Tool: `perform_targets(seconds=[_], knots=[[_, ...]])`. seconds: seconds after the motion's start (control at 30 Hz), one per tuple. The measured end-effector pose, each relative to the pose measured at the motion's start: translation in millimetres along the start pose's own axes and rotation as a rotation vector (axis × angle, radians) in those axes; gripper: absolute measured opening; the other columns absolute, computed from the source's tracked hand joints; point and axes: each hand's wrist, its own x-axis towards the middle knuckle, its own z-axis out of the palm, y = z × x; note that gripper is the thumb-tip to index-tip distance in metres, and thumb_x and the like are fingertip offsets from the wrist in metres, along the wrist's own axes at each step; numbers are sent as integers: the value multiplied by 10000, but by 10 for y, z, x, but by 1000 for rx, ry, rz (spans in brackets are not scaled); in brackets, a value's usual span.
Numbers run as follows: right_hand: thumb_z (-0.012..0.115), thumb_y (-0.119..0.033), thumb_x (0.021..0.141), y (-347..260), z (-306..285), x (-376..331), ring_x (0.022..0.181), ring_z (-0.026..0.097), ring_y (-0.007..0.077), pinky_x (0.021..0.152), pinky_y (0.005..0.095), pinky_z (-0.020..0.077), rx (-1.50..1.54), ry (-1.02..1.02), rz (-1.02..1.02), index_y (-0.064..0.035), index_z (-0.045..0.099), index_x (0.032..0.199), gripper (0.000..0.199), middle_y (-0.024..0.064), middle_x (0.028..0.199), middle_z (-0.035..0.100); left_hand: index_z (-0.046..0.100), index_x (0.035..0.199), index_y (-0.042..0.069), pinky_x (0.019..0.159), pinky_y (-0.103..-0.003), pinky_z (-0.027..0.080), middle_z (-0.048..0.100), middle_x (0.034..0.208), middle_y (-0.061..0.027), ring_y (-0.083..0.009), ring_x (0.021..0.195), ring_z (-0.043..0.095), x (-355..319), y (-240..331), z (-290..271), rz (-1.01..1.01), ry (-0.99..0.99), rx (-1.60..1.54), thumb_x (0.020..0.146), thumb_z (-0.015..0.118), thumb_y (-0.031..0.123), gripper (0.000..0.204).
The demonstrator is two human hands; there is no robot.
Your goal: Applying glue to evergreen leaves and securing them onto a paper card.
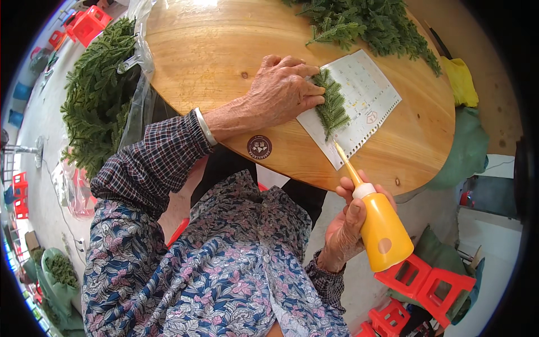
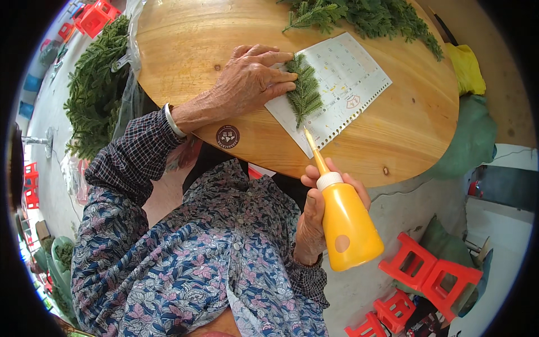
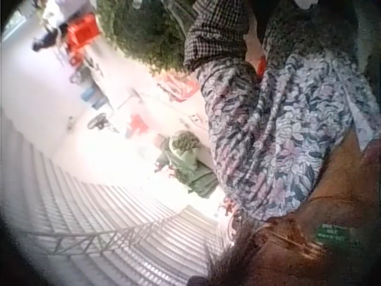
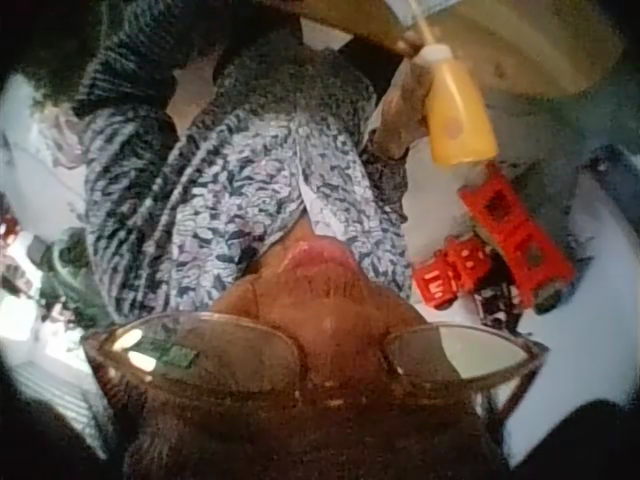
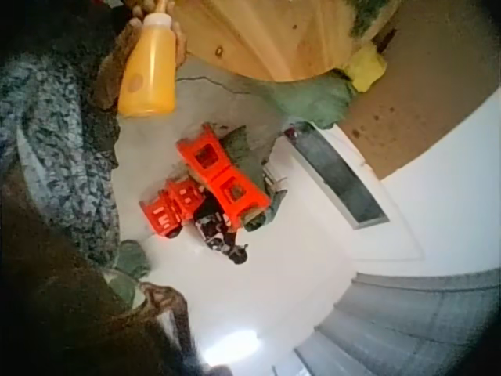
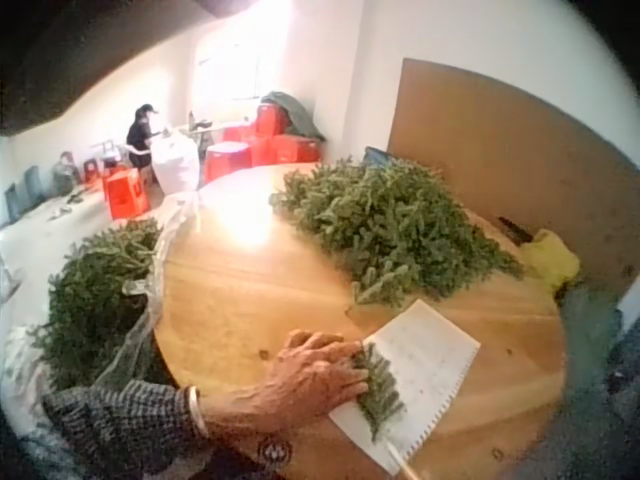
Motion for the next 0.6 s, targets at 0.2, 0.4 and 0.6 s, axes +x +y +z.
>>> perform_targets(seconds=[0.2, 0.4, 0.6], knots=[[728, -108, 798, -24, -14, -30, 889, 641, 282, 761, 311, 547, -4, 16, 10, -85, 389, 1182, 513, 235, 1155, 556, 741, 901, 263, 923, -428, 309, 631, 1170, -3, -194, 1072, 519, -1, 14, 11, 5, -7, 6, 861, 585, 436, 236], [723, -122, 803, -28, -58, -36, 883, 640, 279, 753, 310, 544, -25, 19, 4, -86, 398, 1182, 501, 234, 1149, 559, 728, 902, 273, 922, -429, 299, 622, 1183, 8, -183, 1086, 503, 30, 22, 56, 18, -25, 26, 862, 577, 449, 235], [661, -234, 854, 41, -205, 117, 853, 623, 240, 715, 285, 520, 58, 49, -97, -78, 435, 1190, 434, 208, 1124, 569, 705, 886, 280, 906, -440, 285, 598, 1166, 38, -181, 1035, 493, 3, -78, -23, 16, -52, 112, 814, 617, 394, 161]])
